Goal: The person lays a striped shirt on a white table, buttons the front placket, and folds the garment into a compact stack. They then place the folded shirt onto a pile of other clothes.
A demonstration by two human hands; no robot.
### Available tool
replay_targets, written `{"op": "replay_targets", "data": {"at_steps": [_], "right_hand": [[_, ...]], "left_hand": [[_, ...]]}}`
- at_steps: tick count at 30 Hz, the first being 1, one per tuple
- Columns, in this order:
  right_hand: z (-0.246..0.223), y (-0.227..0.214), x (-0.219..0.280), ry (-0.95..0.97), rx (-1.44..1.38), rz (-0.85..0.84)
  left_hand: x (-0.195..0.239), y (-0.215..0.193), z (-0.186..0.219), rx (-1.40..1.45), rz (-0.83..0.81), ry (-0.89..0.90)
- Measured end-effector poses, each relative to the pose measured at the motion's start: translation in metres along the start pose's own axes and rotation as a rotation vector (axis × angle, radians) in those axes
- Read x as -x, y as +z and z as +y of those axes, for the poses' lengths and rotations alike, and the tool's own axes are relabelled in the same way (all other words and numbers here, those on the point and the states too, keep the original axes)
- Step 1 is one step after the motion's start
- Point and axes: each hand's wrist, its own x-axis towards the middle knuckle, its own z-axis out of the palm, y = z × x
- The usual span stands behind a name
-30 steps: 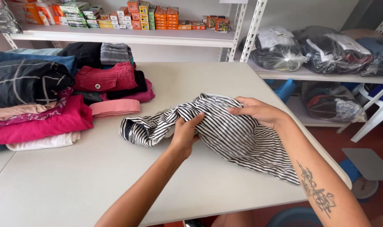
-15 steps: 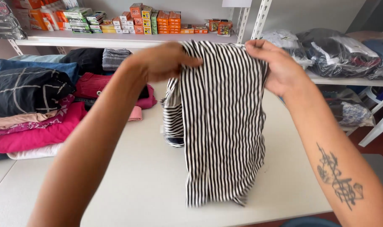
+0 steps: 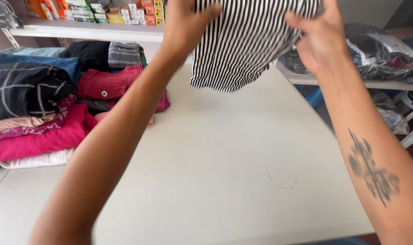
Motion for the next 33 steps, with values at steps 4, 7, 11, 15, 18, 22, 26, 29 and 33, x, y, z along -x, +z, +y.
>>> {"op": "replay_targets", "data": {"at_steps": [4, 7, 11, 15, 18, 22, 26, 29, 33], "right_hand": [[0.018, -0.013, 0.13, 0.236, 0.382, 0.029], [0.073, -0.056, 0.238, 0.358, 0.69, -0.06], [0.06, -0.037, 0.31, 0.574, 0.889, -0.054], [0.041, -0.03, 0.321, 0.597, 0.975, -0.011], [0.037, -0.04, 0.323, 0.704, 0.959, 0.05], [0.046, -0.057, 0.292, 0.439, 1.174, -0.161], [0.046, -0.021, 0.224, 0.584, 1.169, -0.099], [0.095, -0.033, 0.183, 0.695, 1.181, -0.075], [0.113, -0.008, 0.175, 0.822, 1.044, -0.136]], "left_hand": [[0.157, -0.034, 0.042, 0.175, -0.21, -0.251], [0.276, -0.054, 0.053, -0.108, -0.565, -0.635], [0.332, -0.07, 0.097, -0.376, -0.877, -0.779], [0.318, -0.076, 0.112, -0.251, -0.817, -0.936], [0.31, -0.084, 0.111, -0.266, -0.829, -0.941], [0.272, -0.09, 0.055, -0.362, -0.565, -0.778], [0.223, -0.081, -0.06, -0.367, -0.534, -1.029], [0.187, -0.056, -0.038, -0.003, -0.488, -1.414], [0.218, -0.007, -0.101, 0.018, -0.476, -1.387]]}}
